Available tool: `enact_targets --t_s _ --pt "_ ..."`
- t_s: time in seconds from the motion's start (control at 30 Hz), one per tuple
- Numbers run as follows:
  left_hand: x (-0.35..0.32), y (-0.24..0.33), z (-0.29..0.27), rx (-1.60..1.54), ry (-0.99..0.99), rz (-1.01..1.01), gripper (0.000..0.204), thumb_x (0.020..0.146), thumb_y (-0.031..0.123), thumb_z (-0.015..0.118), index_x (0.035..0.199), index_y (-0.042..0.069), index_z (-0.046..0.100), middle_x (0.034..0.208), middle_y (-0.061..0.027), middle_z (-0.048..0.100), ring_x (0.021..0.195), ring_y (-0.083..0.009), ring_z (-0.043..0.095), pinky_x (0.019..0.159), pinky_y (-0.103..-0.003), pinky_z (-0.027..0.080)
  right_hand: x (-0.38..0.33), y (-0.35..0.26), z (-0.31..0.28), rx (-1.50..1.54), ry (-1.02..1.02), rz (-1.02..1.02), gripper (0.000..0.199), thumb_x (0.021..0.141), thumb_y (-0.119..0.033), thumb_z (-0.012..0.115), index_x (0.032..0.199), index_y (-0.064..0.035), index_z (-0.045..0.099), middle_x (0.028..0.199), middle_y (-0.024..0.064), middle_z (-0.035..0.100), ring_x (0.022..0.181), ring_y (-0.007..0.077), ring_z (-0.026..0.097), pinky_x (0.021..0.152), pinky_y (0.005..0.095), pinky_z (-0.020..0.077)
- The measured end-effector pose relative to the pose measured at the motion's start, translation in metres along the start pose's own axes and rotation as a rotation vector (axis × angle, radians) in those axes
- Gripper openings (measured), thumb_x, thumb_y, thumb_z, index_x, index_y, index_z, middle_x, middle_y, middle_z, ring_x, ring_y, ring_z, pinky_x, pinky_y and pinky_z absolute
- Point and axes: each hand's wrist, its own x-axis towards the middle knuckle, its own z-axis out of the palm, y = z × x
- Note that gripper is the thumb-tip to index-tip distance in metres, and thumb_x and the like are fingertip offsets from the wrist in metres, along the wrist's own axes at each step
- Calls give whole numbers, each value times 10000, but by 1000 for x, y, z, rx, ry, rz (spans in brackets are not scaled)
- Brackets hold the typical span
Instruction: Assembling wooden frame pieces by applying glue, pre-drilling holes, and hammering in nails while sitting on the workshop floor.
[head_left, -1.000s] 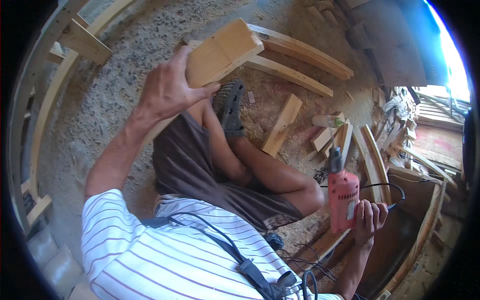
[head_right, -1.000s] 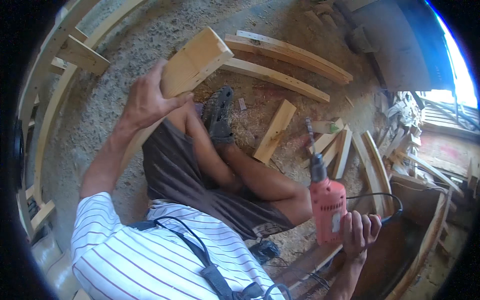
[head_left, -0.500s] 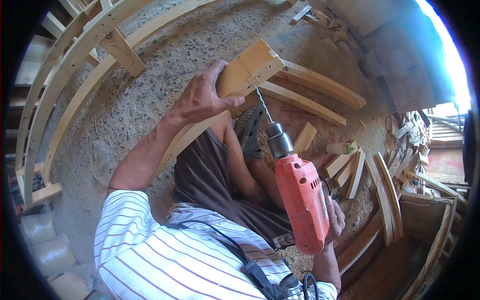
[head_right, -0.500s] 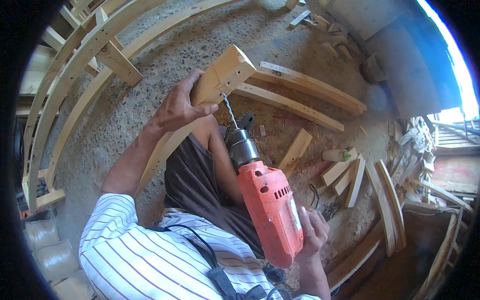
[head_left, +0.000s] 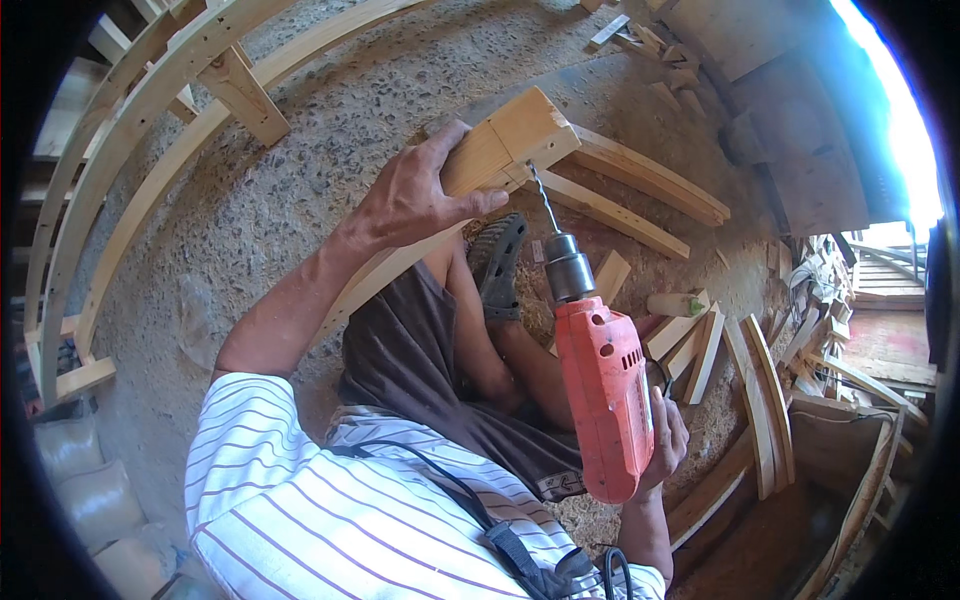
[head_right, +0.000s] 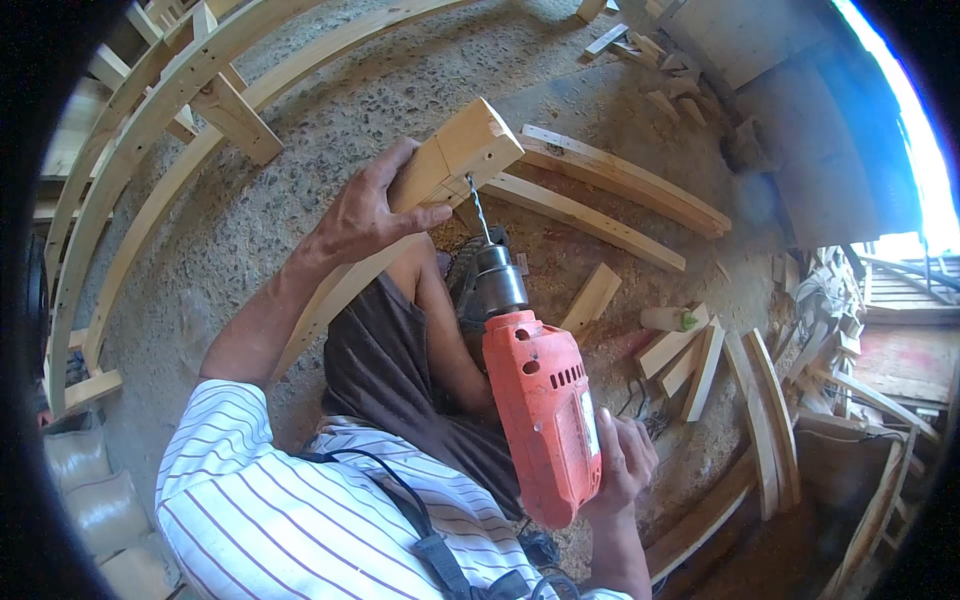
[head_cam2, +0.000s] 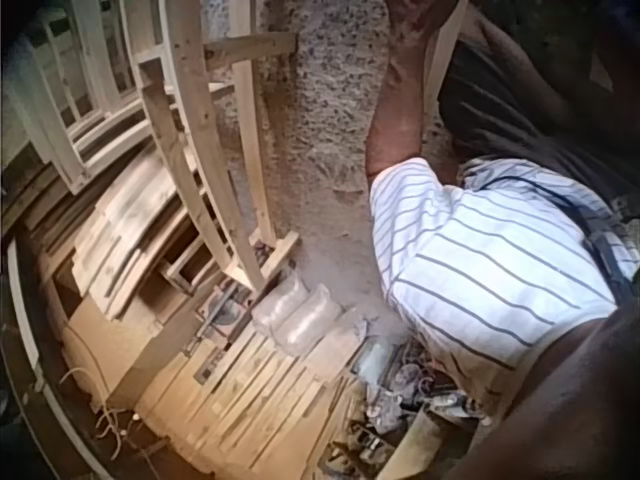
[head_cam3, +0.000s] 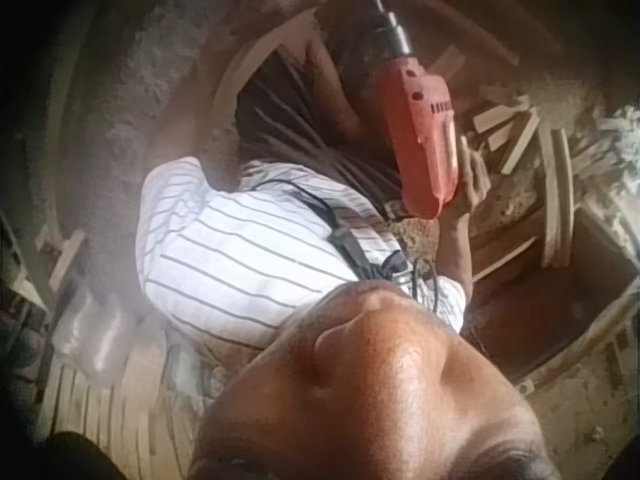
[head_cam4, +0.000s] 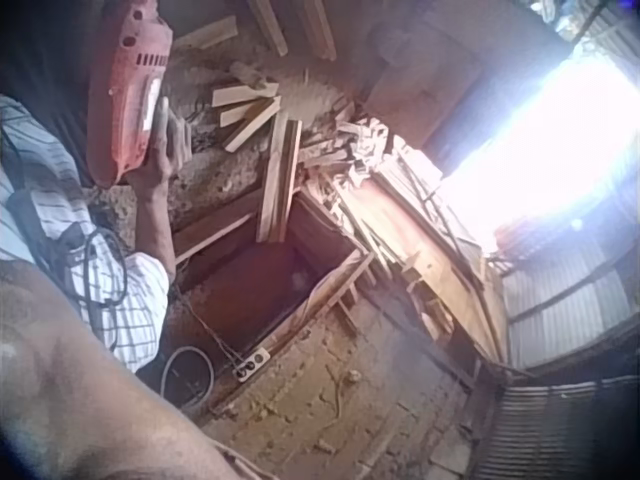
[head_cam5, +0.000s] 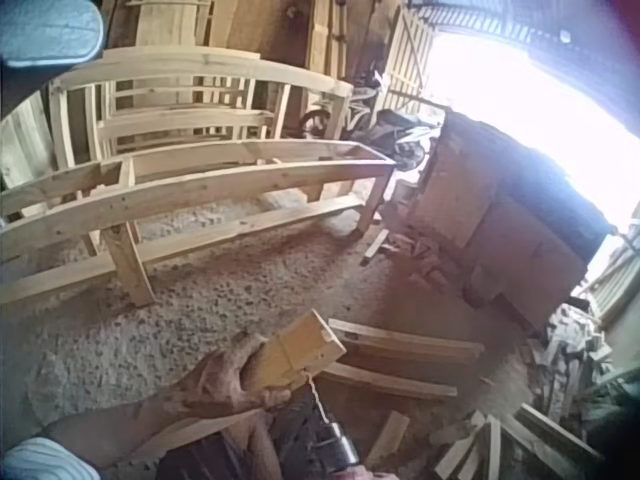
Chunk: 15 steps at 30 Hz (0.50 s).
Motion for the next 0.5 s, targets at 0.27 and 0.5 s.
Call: enact_targets --t_s 0.27,0.5 --pt "0 0 5 32 74 70 811 764 635 744 1220 -12 566 959 -252 708 868 -345 734 813 -439 578 1 1 -5 -57 -45 -26 570 801 -201 792 1304 -47 573 911 124 672 729 267 643 661 399 507" --pt "2 0 4 18 68 81 820 756 648 740 1212 -11 564 944 -236 706 852 -351 731 797 -444 581 5 -6 -6 -121 -66 -112 472 837 -260 747 1256 -84 621 962 99 679 722 242 639 700 405 512"
